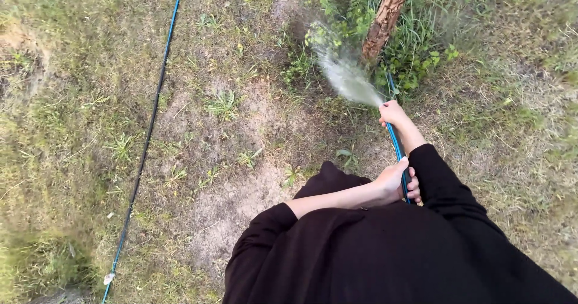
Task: The person waters plants in a grassy yard using a blue garden hose, spraying water at the base of small shrubs and around tree trunks. They walk between plants, reposition the hose, and spray water over the soil and grass in several spots.
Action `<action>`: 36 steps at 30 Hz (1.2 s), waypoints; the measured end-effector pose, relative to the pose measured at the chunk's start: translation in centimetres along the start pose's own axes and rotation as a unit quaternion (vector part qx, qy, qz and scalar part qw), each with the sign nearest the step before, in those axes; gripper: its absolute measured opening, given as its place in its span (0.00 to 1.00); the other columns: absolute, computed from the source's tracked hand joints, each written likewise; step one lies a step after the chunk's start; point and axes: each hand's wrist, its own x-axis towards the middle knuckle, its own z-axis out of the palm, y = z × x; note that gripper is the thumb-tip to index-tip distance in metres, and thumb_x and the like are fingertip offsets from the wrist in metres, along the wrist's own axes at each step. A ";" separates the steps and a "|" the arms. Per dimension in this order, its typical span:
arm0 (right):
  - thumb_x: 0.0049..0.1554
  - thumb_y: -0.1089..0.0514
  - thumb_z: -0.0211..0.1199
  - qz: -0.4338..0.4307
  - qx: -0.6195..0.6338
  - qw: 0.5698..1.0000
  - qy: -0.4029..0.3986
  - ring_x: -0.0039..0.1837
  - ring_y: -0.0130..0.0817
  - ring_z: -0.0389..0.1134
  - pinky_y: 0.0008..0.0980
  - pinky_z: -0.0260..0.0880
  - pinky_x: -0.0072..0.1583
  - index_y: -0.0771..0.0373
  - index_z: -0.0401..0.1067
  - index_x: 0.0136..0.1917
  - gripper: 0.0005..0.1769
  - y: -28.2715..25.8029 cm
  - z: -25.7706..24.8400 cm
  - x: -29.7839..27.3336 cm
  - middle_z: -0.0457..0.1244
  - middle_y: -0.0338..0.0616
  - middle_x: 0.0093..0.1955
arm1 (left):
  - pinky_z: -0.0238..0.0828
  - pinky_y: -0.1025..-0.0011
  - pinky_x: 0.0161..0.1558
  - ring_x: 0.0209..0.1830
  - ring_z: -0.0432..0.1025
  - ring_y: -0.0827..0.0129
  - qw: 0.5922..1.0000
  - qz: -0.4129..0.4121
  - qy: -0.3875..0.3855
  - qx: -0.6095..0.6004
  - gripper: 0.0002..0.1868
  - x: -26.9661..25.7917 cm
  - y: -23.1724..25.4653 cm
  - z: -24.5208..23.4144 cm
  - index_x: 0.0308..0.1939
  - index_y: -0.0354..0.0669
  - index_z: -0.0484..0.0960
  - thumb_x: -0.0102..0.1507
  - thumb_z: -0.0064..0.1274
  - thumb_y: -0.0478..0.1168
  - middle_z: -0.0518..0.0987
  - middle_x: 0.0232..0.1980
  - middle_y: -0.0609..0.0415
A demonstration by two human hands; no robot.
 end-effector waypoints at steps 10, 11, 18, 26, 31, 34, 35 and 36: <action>0.66 0.50 0.52 -0.015 0.099 0.994 0.052 0.27 0.31 0.61 0.35 0.63 0.30 0.61 0.58 0.67 0.20 -3.8 -2.2 -3.8 0.63 0.44 0.34 | 0.67 0.51 0.38 0.21 0.62 0.61 1.000 -0.007 -0.010 0.019 0.24 0.0 -0.3 1.1 0.41 0.46 0.62 0.79 0.27 0.59 0.65 0.24 0.54; 0.66 0.50 0.52 -0.004 0.105 0.994 0.041 0.27 0.31 0.60 0.35 0.63 0.30 0.61 0.58 0.67 0.20 -3.0 -2.0 -3.4 0.63 0.45 0.34 | 0.67 0.51 0.38 0.21 0.62 0.61 1.000 -0.015 -0.006 0.013 0.23 0.1 -0.3 1.1 0.41 0.46 0.62 0.79 0.26 0.59 0.65 0.24 0.54; 0.66 0.51 0.52 -0.022 0.124 0.991 0.043 0.27 0.30 0.60 0.35 0.63 0.30 0.62 0.57 0.67 0.21 -3.3 -2.9 -4.4 0.63 0.44 0.35 | 0.67 0.51 0.37 0.21 0.62 0.61 1.000 -0.024 -0.013 0.009 0.24 0.2 -1.1 1.5 0.40 0.47 0.63 0.79 0.26 0.59 0.65 0.24 0.54; 0.67 0.49 0.52 -0.010 0.060 0.998 0.015 0.27 0.28 0.59 0.34 0.62 0.29 0.60 0.57 0.68 0.21 -5.1 -2.5 -5.1 0.62 0.42 0.34 | 0.67 0.52 0.36 0.20 0.62 0.60 1.000 -0.007 -0.028 0.002 0.24 0.6 -1.3 1.5 0.40 0.47 0.63 0.79 0.25 0.58 0.65 0.24 0.53; 0.67 0.50 0.52 -0.036 0.094 0.995 0.018 0.26 0.29 0.59 0.34 0.61 0.29 0.59 0.57 0.68 0.21 -6.8 -2.6 -6.0 0.62 0.43 0.34 | 0.68 0.51 0.37 0.22 0.63 0.61 0.999 0.012 -0.031 0.004 0.24 0.4 -1.3 1.3 0.41 0.46 0.63 0.80 0.25 0.58 0.65 0.25 0.54; 0.66 0.50 0.51 -0.044 0.093 0.994 0.021 0.26 0.28 0.58 0.34 0.60 0.29 0.58 0.56 0.69 0.20 -8.5 -3.0 -7.4 0.61 0.42 0.33 | 0.67 0.52 0.37 0.22 0.63 0.60 0.999 0.022 -0.041 0.008 0.24 0.6 -1.3 1.1 0.42 0.45 0.62 0.81 0.25 0.58 0.65 0.26 0.53; 0.66 0.50 0.50 -0.043 0.094 0.995 0.012 0.26 0.28 0.57 0.34 0.59 0.28 0.58 0.56 0.69 0.20 -8.7 -3.1 -7.7 0.60 0.42 0.33 | 0.67 0.52 0.37 0.22 0.63 0.61 0.999 0.023 -0.041 0.011 0.24 0.6 -1.4 1.1 0.42 0.45 0.62 0.81 0.25 0.58 0.65 0.26 0.53; 0.66 0.50 0.50 -0.044 0.093 0.995 0.012 0.26 0.28 0.57 0.34 0.59 0.28 0.58 0.56 0.69 0.20 -8.3 -2.9 -7.5 0.60 0.42 0.33 | 0.67 0.52 0.37 0.22 0.63 0.61 0.999 0.023 -0.041 0.011 0.24 0.5 -1.3 1.3 0.42 0.45 0.62 0.81 0.25 0.58 0.65 0.26 0.53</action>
